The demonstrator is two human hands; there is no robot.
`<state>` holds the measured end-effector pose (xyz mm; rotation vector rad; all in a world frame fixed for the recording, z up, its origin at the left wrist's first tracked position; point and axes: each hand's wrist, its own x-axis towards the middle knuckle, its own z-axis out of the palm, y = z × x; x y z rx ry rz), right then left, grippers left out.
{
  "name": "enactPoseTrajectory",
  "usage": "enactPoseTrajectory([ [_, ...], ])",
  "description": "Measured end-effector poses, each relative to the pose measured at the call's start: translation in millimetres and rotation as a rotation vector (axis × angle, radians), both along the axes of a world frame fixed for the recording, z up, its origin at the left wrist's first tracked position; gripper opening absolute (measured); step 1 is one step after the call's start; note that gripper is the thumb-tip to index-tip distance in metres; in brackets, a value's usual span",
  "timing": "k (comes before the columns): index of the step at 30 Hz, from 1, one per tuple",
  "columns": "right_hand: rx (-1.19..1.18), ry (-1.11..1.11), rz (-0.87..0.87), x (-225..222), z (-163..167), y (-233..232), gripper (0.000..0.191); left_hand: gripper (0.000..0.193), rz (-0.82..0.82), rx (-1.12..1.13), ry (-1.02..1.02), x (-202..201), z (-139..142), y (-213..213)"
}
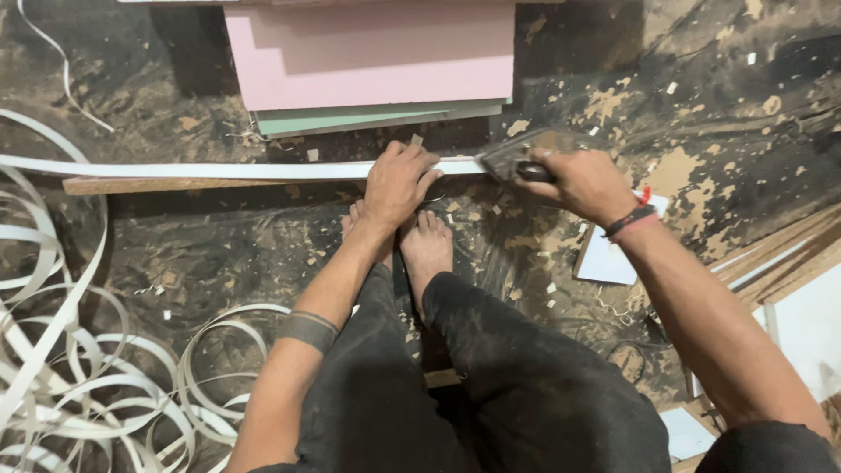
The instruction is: The person sits on the workshop floor and uses a hot iron to melt white edge banding tape onto the edges of boards, pressing the tape down by hand, aligning it along the board edge, and stacking finished boards aside.
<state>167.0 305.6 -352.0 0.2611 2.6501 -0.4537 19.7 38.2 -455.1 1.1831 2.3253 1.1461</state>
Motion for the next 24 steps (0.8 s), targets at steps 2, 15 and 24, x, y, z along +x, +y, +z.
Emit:
enactPoseTrajectory([
  [2, -0.031, -0.016, -0.004, -14.4, -0.5, -21.1, 0.046, 0.025, -0.018, -0.032, -0.003, -1.7, -1.5, -6.2],
  [15, 0.009, 0.103, 0.101, -60.9, 11.2, -75.5, 0.052, 0.037, -0.119, -0.313, 0.299, -102.3, 24.1, -163.1],
  [24, 0.012, 0.049, 0.080, -60.5, 13.7, -73.2, 0.054, 0.026, -0.213, -0.397, 0.506, -101.9, 17.5, -166.1],
])
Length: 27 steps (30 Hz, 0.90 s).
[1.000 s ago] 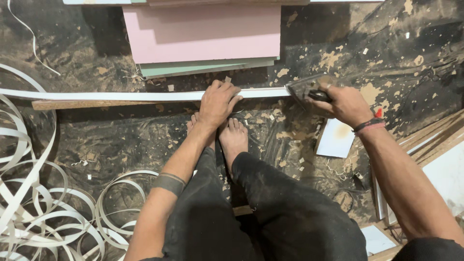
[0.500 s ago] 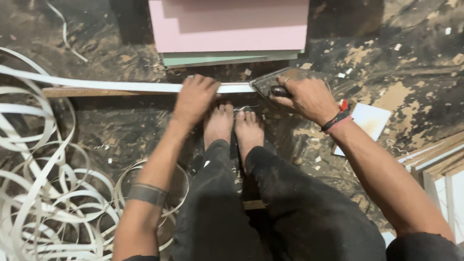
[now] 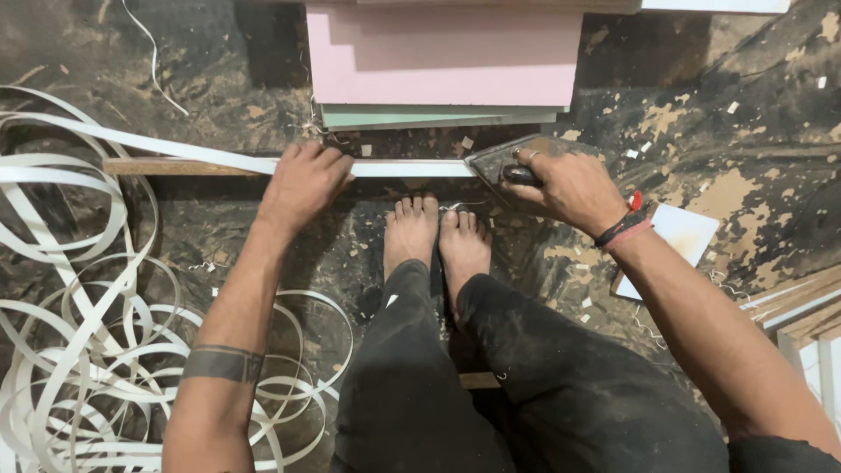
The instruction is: The person sits on the workshop floor and uses a hot iron to melt white edge banding tape onto the edges of boards, pressing the tape down by hand, aligning it along the board edge, and stacking finished boards aside.
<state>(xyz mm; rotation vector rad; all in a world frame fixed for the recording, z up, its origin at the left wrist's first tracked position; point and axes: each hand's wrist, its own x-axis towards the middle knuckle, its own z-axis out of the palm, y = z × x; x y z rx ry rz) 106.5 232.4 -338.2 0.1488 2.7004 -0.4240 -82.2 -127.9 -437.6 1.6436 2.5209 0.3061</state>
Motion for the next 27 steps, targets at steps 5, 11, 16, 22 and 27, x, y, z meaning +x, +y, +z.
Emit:
enactPoseTrajectory([
  [5, 0.042, -0.029, 0.025, 19.7, -12.8, 29.9, 0.053, 0.026, -0.108, 0.039, 0.101, 19.6, -12.6, 15.7],
  [11, 0.086, -0.147, 0.002, 68.0, -18.2, 109.8, 0.050, 0.029, -0.078, 0.179, -0.041, 79.2, -12.4, 79.6],
  [16, 0.157, -0.201, -0.020, 82.8, -14.2, 137.6, 0.057, 0.021, 0.002, 0.217, -0.288, 97.5, 3.2, 102.0],
  [22, 0.151, -0.245, 0.052, 58.8, -23.6, 105.8, 0.056, 0.023, 0.060, 0.225, -0.306, 97.7, 4.0, 105.3],
  [27, 0.001, -0.163, 0.041, 26.7, -31.5, 35.1, 0.059, 0.024, 0.087, 0.236, -0.314, 101.6, -5.7, 105.8],
])
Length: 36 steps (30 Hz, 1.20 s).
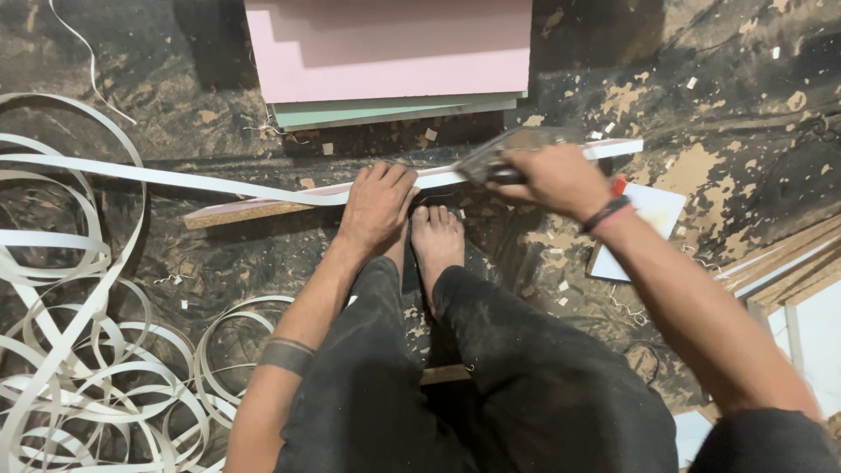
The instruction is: The person sits on the workshop floor and uses a hot iron to melt white edge banding tape onto the edges of boards, pressing the tape down by hand, aligning it along the board edge, and stacking finished boards aside.
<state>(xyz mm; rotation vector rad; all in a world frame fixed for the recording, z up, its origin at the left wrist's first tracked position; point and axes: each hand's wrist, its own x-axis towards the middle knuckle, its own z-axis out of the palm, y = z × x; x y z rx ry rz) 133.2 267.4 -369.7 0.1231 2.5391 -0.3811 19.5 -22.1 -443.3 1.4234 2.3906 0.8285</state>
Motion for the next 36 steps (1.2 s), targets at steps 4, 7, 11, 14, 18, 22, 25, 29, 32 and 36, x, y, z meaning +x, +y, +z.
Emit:
enactPoseTrajectory([
  [4, -0.014, 0.193, 0.041, -20.7, 8.8, -48.8, 0.053, 0.028, 0.021, 0.040, 0.010, -3.0, -2.9, -4.7],
  [7, -0.012, 0.196, 0.029, -23.9, 18.5, -56.2, 0.049, 0.029, -0.040, -0.063, 0.195, -11.4, -2.6, -14.3],
  [11, 0.032, 0.174, 0.018, -11.6, 20.5, -28.4, 0.053, 0.028, -0.064, -0.095, 0.276, -16.5, -1.1, -24.3],
  [14, 0.017, 0.257, 0.013, 8.4, 19.5, 18.2, 0.053, 0.027, -0.053, -0.115, 0.283, -15.4, 0.0, -25.3],
  [18, 0.247, 0.017, -0.064, 42.5, 27.4, 97.5, 0.046, 0.028, -0.041, -0.091, 0.287, -14.1, 1.9, -24.0],
  [22, 0.337, -0.059, -0.157, 63.6, 36.6, 151.3, 0.039, 0.027, -0.048, -0.135, 0.274, -14.2, 3.8, -23.4],
  [25, 0.334, -0.050, -0.167, 68.1, 39.0, 157.5, 0.036, 0.026, -0.035, -0.111, 0.287, -12.8, 4.6, -22.6],
  [29, 0.277, -0.077, -0.182, 55.3, 36.0, 129.5, 0.045, 0.025, -0.022, -0.108, 0.272, -11.3, 4.0, -20.1],
  [32, 0.257, -0.088, -0.093, 34.9, 27.8, 87.8, 0.047, 0.024, -0.021, -0.116, 0.275, -11.0, 1.8, -19.0],
  [36, 0.095, 0.014, -0.014, 3.9, 18.4, 14.6, 0.041, 0.024, -0.015, -0.121, 0.266, -9.0, -4.5, -18.3],
])
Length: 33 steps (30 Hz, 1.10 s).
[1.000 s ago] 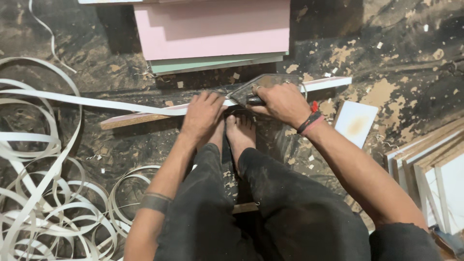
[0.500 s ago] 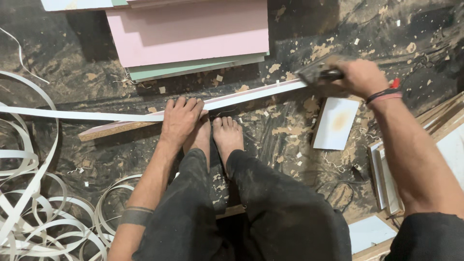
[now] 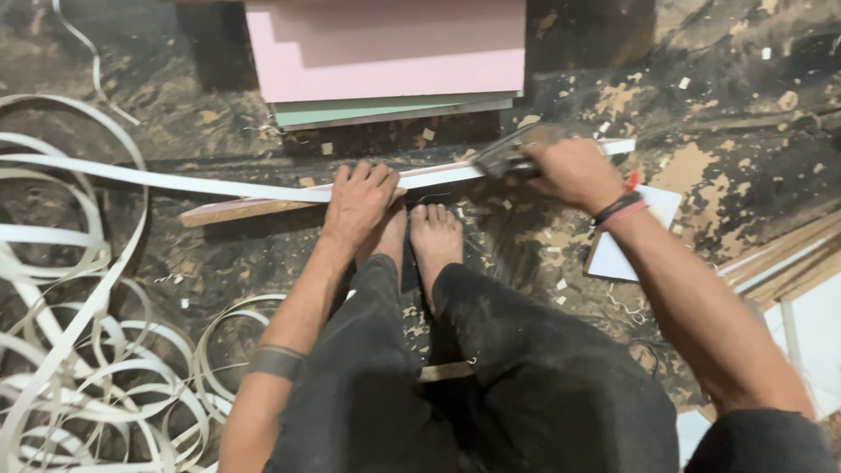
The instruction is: The person sits on the workshop floor and uses a hot iron to melt white edge banding tape onto the edges of boards, pressing the tape down by hand, aligning it along the board edge, and stacking finished boards aside.
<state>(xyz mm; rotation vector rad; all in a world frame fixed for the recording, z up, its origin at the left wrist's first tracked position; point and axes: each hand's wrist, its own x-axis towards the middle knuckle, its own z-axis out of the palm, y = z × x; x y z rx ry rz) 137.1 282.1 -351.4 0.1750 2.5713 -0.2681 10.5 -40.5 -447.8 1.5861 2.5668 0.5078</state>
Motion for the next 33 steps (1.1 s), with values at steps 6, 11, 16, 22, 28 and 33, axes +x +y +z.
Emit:
enactPoseTrajectory([
  [6, -0.077, 0.195, 0.038, -41.4, -2.9, -86.0, 0.046, 0.029, 0.002, 0.007, 0.028, -5.0, -15.5, -3.0],
  [11, -0.115, 0.268, 0.058, -53.7, 0.6, -102.2, 0.043, 0.033, -0.004, -0.127, 0.066, -30.4, -10.0, -59.0],
  [16, -0.131, 0.229, 0.028, -55.1, 2.9, -106.4, 0.044, 0.036, 0.050, -0.090, 0.120, -51.3, 4.9, -114.6],
  [22, -0.154, 0.269, 0.064, -68.9, -3.6, -129.1, 0.046, 0.024, 0.152, -0.102, 0.008, -46.8, 11.7, -115.7],
  [28, -0.169, 0.318, 0.124, -83.7, -13.9, -159.9, 0.044, 0.024, 0.178, -0.102, -0.020, -45.8, 13.8, -113.9],
  [33, -0.244, 0.156, 0.132, -84.8, -9.5, -145.2, 0.053, 0.025, 0.192, -0.100, -0.008, -45.5, 12.7, -113.0],
])
